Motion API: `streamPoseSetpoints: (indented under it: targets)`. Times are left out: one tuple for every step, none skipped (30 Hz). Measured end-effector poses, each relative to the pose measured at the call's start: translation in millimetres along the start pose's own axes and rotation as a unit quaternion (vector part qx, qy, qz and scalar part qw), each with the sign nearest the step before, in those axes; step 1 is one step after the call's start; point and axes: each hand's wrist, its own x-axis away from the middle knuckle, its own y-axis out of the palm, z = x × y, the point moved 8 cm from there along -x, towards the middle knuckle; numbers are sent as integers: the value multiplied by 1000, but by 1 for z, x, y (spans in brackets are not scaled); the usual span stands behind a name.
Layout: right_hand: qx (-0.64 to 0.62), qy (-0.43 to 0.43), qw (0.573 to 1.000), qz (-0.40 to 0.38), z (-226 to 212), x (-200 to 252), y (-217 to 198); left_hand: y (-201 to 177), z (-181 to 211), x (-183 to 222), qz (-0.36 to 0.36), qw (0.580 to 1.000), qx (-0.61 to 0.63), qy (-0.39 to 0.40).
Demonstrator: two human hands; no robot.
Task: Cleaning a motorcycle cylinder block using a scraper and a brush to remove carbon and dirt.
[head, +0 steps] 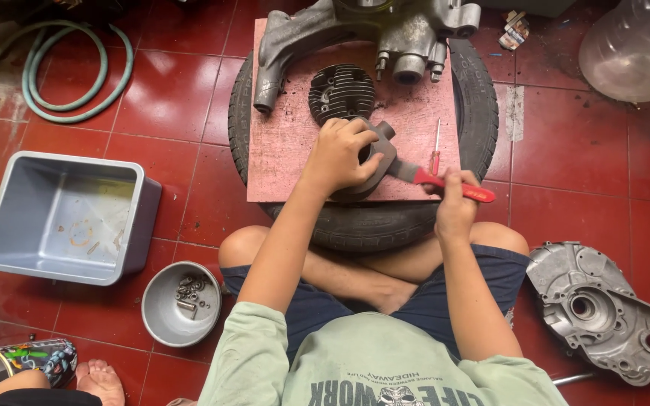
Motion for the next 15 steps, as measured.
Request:
streamPoseSetpoints:
  targets:
    - [2, 1, 1000, 2, 1, 2, 0, 2, 0, 0, -1, 1000, 3, 0]
    - [-4, 8, 1000, -7, 3, 7, 0, 2, -4, 2, 9, 998, 48, -32]
    - [-11, 14, 1000, -16, 6, 11, 0, 4, -9, 5, 20, 993, 92, -63]
    - [-9, 19, 1000, -13, 1, 6, 2, 5, -8, 5, 15, 993, 95, -65]
    - [-9, 4, 1000, 1, -6, 1, 2, 4, -8, 5, 27, 993, 87, -76]
    - [-9, -11, 1000, 15, -14, -5, 1, 2, -7, 6, 39, 992, 79, -86]
    - [-6, -7, 1000, 18, -12, -4, -1, 4, -5, 8, 35, 992, 81, -88]
    - [-14, -5, 1000, 9, -11, -7, 2, 3, -6, 6, 44, 992, 77, -91]
    - [-22, -4, 1000, 0, -10, -10, 5, 1, -7, 5, 54, 992, 72, -94]
    - [-22, -4, 1000, 1, 0, -7, -3, 2, -6, 5, 53, 992, 73, -93]
    - [11, -9, 1000, -26, 8, -4, -7, 1, -6, 5, 61, 991, 64, -102]
    - [45, -13, 998, -52, 18, 0, -11, 0, -6, 6, 69, 990, 56, -110]
    - [46, -13, 998, -50, 9, 5, -6, 1, -2, 5, 68, 990, 58, -110]
    - [43, -5, 998, -38, 1, 11, -1, -1, -2, 6, 76, 987, 47, -132]
    - [40, 4, 999, -26, -7, 17, 3, -2, -1, 8, 85, 984, 36, -154]
